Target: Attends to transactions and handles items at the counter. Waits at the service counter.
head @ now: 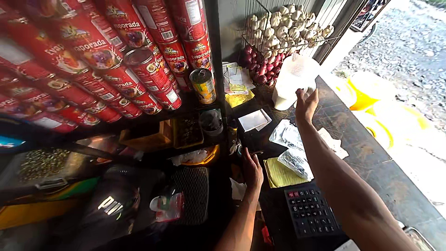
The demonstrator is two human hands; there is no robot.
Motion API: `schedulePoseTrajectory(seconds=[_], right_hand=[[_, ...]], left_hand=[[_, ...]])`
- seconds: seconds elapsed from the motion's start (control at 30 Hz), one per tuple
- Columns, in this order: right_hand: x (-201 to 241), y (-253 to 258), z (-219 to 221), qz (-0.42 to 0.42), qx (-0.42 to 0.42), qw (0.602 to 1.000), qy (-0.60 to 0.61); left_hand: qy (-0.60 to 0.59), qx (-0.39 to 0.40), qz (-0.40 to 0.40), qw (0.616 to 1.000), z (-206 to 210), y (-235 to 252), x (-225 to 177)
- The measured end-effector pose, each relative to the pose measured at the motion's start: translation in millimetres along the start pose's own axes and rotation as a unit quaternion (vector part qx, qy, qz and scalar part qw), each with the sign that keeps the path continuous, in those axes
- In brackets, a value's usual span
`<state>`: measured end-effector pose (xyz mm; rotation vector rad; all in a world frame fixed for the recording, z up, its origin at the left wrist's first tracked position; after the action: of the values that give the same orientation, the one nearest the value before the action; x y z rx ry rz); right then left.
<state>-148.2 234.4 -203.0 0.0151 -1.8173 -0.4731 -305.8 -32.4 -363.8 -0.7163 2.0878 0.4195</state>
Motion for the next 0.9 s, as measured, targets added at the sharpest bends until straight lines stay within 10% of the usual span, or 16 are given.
schedulePoseTrajectory(seconds=[0.23,0.43,0.67,0.9], right_hand=[[37.2,-207.0,-52.9,0.069,0.003,0.992,0.109],[113.3,-443.0,-113.3,0.004,0.215,0.967,0.137],[165.7,-412.4,-188.7,-0.174,0.199,0.963,0.047],[149.5,-455.0,-283.4,-0.103,0.116,0.988,0.016]], left_hand=[[0.003,0.021,-0.014,1.000,1.7,-2.0,0.5],[-0.029,0.028,-0.014,0.999,0.7,-0.2,0.9],[-0.090,0.039,0.008,0.995,0.3,-0.7,4.2],[-0.107,0.044,-0.011,0.993,-8.7,-5.6,-1.6]])
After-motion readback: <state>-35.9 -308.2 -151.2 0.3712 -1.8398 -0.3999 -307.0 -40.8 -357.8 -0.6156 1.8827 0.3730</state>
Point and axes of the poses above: each hand's wrist, its own y-axis towards the middle knuckle, its own z-axis out of the palm, x = y × z, the point moved 7 cm from there along y, towards the middle knuckle, and after that the axes turned 1 degree about x, right-handed, at the moved point
